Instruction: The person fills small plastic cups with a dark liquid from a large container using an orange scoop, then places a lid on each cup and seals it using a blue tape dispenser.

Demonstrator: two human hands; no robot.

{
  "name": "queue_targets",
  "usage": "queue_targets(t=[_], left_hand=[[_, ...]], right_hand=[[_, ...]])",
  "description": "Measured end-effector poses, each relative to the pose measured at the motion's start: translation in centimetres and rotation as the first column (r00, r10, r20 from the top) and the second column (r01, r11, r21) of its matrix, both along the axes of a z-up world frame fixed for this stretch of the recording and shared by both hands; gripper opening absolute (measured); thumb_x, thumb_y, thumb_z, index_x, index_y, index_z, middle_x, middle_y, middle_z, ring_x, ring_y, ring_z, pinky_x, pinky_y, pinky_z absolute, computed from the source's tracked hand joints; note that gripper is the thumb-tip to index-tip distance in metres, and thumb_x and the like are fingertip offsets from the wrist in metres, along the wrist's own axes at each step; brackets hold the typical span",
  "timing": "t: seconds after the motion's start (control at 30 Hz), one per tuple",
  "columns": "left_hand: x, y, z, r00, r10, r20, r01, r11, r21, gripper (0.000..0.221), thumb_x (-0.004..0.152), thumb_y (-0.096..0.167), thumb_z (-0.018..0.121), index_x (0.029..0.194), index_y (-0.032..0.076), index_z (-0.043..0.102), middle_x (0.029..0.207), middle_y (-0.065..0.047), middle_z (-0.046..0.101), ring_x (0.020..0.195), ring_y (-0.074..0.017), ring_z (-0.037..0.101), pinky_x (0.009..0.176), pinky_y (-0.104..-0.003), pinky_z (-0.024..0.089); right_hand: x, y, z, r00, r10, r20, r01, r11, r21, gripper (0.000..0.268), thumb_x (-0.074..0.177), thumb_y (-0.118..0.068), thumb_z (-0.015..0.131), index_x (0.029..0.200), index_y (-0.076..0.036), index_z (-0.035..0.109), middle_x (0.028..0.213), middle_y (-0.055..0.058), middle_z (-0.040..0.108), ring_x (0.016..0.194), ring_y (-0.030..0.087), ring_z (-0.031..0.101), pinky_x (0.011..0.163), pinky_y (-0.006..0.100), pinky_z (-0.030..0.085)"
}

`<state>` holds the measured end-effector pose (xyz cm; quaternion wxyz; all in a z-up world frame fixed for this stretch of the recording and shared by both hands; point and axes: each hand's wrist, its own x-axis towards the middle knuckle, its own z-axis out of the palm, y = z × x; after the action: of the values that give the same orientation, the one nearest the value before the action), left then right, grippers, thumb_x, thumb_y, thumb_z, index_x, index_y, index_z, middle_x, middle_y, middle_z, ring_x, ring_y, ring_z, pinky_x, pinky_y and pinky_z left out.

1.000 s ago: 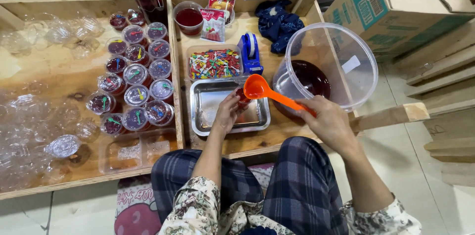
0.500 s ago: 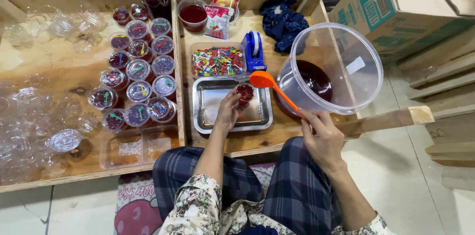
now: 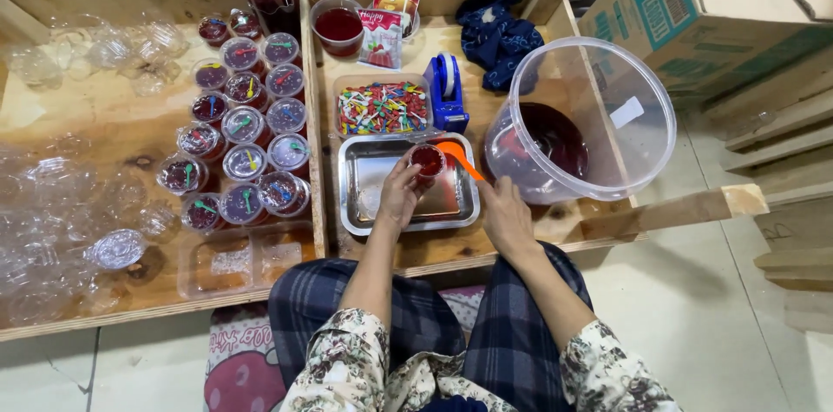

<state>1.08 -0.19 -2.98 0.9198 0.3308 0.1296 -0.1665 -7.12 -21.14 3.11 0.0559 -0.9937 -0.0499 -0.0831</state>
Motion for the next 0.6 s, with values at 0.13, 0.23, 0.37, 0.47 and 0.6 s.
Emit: queue_targets(t=[0.13,0.23,0.37,0.47,0.6], left_hand=[[-0.2,0.0,0.4,1.0,-0.008,0.001,0.008,1.0,0.008,0.05,0.092,0.014,0.068,0.141,0.016,0.06,0.127,-0.019,0.065,0.111,-0.0334,0.066,0.094,-0.041,0.06],[-0.1,-0.1,0.3,1.0,-0.011,0.01,0.011,1.0,0.004,0.049,0.092,0.013,0.069,0.141,0.016,0.061,0.127,-0.021,0.065,0.111,-0.0349,0.066,0.094,-0.042,0.06],[-0.2,0.1,0.6,1.0,-0.011,0.015,0.011,1.0,0.013,0.05,0.092,0.013,0.068,0.141,0.016,0.06,0.128,-0.02,0.065,0.111,-0.034,0.066,0.094,-0.041,0.06],[-0.3,0.1,0.7,1.0,-0.018,0.006,0.018,1.0,0.016,0.051,0.092,0.013,0.068,0.142,0.017,0.06,0.128,-0.019,0.066,0.111,-0.0337,0.067,0.093,-0.041,0.06],[-0.8,0.1,1.5,0.999,-0.039,0.002,0.039,0.998,0.054,0.051,0.092,0.015,0.067,0.143,0.017,0.059,0.129,-0.018,0.066,0.111,-0.0333,0.067,0.094,-0.041,0.06]], right_hand=[[-0.2,-0.3,-1.3,0.981,-0.013,-0.195,0.013,1.0,-0.001,0.045,0.088,-0.007,0.058,0.13,-0.024,0.058,0.107,0.009,0.047,0.096,0.035,0.06,0.071,0.046,0.062],[0.9,-1.4,-4.1,0.899,-0.086,-0.429,0.082,0.996,-0.029,0.056,0.087,-0.002,0.058,0.138,-0.027,0.057,0.117,0.012,0.049,0.102,0.038,0.064,0.077,0.051,0.062],[2.8,-2.4,-6.0,0.774,-0.196,-0.602,0.21,0.976,-0.047,0.051,0.09,-0.022,0.062,0.137,-0.042,0.06,0.129,0.009,0.054,0.104,0.036,0.069,0.08,0.056,0.06],[2.5,0.2,0.7,0.872,-0.129,-0.473,0.261,0.939,0.225,0.039,0.098,-0.035,0.058,0.136,-0.037,0.062,0.127,0.009,0.058,0.108,0.041,0.067,0.088,0.058,0.057],[3.3,4.3,7.2,1.0,-0.027,-0.012,0.027,0.645,0.764,0.044,0.104,-0.035,0.057,0.144,-0.016,0.059,0.113,0.028,0.064,0.105,0.049,0.065,0.088,0.056,0.053]])
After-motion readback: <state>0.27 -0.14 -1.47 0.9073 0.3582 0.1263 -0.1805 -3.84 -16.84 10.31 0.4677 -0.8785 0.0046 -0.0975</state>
